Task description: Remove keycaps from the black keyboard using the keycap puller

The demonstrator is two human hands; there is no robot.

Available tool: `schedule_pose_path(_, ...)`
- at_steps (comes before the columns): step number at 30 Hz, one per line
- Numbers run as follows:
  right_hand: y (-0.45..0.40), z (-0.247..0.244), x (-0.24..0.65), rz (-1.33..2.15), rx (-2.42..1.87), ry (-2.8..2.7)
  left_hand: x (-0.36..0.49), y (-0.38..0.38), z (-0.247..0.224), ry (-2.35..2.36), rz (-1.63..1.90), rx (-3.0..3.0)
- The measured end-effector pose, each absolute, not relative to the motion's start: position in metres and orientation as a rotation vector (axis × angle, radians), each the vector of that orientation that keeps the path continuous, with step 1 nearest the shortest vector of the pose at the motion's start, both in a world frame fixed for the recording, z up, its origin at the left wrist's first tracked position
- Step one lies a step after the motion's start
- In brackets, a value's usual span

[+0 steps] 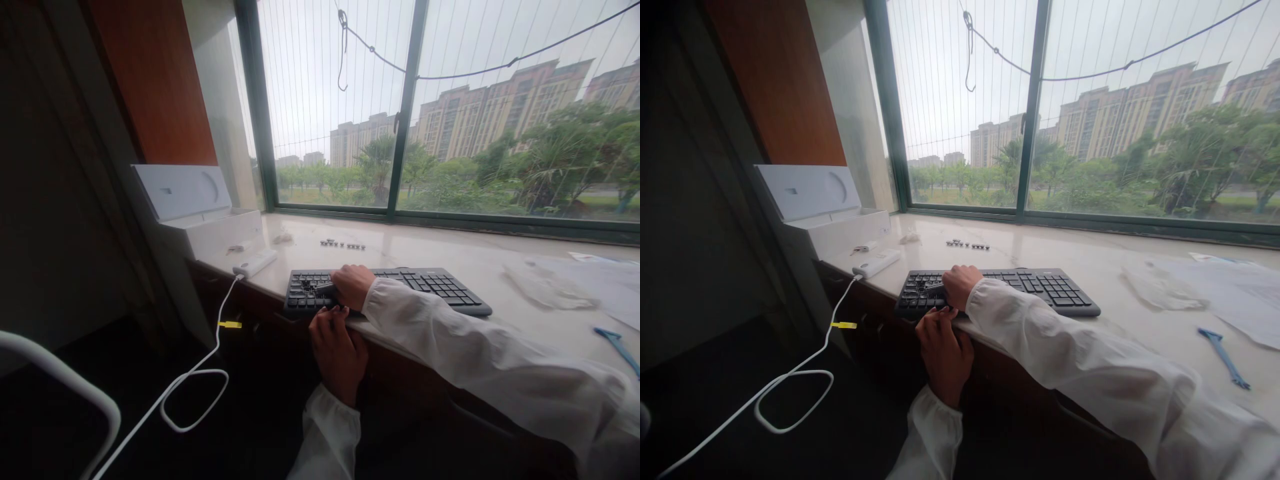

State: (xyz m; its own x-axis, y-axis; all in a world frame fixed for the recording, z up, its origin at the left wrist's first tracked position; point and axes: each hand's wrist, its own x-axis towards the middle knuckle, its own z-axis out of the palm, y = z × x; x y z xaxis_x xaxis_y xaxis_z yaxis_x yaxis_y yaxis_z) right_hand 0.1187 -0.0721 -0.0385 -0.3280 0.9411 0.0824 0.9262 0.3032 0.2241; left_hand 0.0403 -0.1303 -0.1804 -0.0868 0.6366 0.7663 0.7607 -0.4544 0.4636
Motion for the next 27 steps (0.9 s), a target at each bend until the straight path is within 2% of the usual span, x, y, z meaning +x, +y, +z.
schedule_pose_path(21,-0.0731,-0.0377,0.1216,0.506,1.631,2.533,0.0417,-0.1298,-0.1809,-1.554,-1.582,-1.999)
schedule_pose_path(27,-0.0668,-0.0393,0.1263,0.451,1.703,2.514,0.0418,-0.1317,-0.1803,-1.551,-1.621,-2.014)
